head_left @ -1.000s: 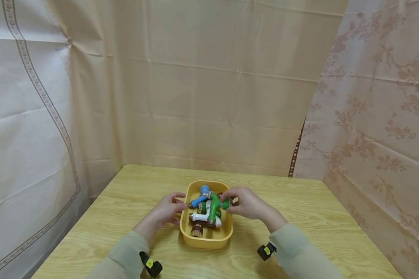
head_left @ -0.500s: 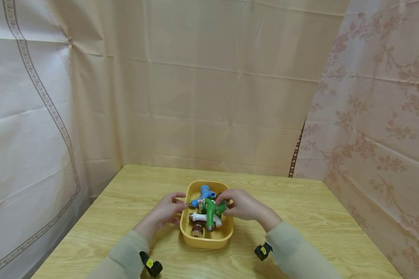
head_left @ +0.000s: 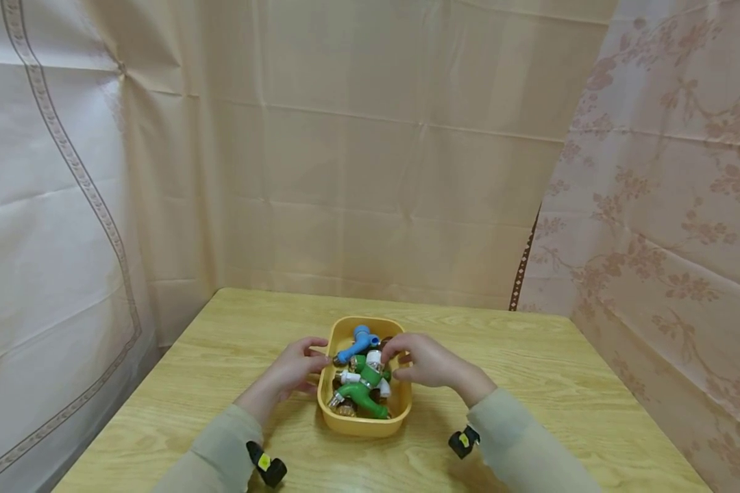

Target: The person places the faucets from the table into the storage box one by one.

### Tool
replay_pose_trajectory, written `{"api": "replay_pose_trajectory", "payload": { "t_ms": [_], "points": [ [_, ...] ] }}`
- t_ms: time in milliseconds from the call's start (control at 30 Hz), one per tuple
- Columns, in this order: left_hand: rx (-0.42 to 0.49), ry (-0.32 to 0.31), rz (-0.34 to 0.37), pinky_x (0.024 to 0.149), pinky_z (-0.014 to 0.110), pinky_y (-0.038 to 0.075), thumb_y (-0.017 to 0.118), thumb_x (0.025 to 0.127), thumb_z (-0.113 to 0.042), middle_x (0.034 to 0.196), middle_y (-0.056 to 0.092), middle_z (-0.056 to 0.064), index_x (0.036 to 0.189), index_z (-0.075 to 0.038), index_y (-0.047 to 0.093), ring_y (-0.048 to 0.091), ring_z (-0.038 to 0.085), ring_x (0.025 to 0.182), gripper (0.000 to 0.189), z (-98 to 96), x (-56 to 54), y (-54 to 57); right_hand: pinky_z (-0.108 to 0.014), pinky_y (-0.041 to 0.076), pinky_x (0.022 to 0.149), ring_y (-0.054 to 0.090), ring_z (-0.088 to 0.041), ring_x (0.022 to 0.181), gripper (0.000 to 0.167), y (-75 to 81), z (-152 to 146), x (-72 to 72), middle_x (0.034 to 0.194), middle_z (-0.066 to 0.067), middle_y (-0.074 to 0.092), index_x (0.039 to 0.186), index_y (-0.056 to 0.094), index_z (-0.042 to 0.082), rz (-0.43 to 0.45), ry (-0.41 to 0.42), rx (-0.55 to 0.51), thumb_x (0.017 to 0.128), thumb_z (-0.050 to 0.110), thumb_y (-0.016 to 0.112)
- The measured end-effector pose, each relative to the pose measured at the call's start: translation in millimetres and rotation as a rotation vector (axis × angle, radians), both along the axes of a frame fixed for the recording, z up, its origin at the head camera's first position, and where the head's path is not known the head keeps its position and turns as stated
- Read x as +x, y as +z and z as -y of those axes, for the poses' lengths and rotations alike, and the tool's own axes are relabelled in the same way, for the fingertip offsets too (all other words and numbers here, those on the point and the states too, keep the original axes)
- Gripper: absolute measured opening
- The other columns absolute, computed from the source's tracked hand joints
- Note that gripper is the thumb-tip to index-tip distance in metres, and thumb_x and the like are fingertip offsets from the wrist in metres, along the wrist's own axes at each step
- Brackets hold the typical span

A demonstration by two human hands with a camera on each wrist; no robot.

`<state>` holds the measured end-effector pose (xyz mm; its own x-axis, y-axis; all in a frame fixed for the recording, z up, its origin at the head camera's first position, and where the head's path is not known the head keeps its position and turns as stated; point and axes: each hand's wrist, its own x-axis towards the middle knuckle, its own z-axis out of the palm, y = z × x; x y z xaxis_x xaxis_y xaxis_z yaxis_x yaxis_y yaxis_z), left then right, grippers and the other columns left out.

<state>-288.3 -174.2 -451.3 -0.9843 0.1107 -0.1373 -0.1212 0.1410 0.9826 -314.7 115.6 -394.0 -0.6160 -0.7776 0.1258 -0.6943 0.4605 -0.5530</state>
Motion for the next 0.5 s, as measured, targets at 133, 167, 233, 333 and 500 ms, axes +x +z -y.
{"api": "replay_pose_trajectory", "payload": {
  "t_ms": [133,167,233,333,500],
  "points": [
    [-0.008,0.001,-0.003,0.06,0.041,0.06,0.062,0.1,-0.008,0.117,0.059,0.018,0.145,-0.003,0.049,0.066,0.028,0.095,0.047,0.6,-0.8,0.4,-0.047,0.056,0.093,0.063,-0.026,0.106,0.023,2.0,-0.7,1.8,0.111,-0.003,0.069,0.108,0.071,0.009,-0.003,-0.011,0.001,0.089,-0.004,0.071],
    [-0.009,0.001,-0.003,0.06,0.041,0.06,0.062,0.1,-0.008,0.117,0.058,0.018,0.145,-0.003,0.049,0.066,0.028,0.095,0.047,0.7,-0.9,0.4,-0.047,0.056,0.093,0.062,-0.025,0.106,0.023,2.3,-1.0,2.3,0.111,-0.005,0.069,0.108,0.071,0.009,-0.002,-0.013,0.0,0.089,-0.003,0.071],
    [-0.011,-0.001,-0.003,0.06,0.041,0.06,0.062,0.1,-0.008,0.118,0.059,0.018,0.145,-0.003,0.049,0.066,0.028,0.096,0.047,0.8,-1.0,0.2,-0.047,0.055,0.093,0.062,-0.023,0.106,0.022,2.6,-1.6,3.0,0.112,-0.008,0.068,0.108,0.071,0.009,-0.003,-0.014,-0.003,0.089,-0.004,0.071],
    [-0.005,-0.002,-0.007,0.061,0.042,0.06,0.061,0.1,-0.008,0.118,0.059,0.018,0.145,-0.002,0.049,0.066,0.028,0.096,0.047,0.9,-0.1,0.1,-0.048,0.056,0.093,0.062,-0.021,0.105,0.022,1.4,-2.6,2.8,0.113,-0.01,0.069,0.108,0.071,0.007,-0.008,-0.009,-0.012,0.089,-0.004,0.071],
    [0.01,-0.002,-0.024,0.06,0.043,0.06,0.062,0.1,-0.007,0.117,0.058,0.02,0.145,-0.001,0.048,0.066,0.029,0.096,0.047,1.2,2.0,1.0,-0.047,0.056,0.093,0.062,-0.02,0.106,0.023,1.5,-6.2,2.8,0.113,-0.002,0.069,0.109,0.071,0.007,-0.03,-0.021,-0.02,0.089,-0.002,0.072]
  ]
}}
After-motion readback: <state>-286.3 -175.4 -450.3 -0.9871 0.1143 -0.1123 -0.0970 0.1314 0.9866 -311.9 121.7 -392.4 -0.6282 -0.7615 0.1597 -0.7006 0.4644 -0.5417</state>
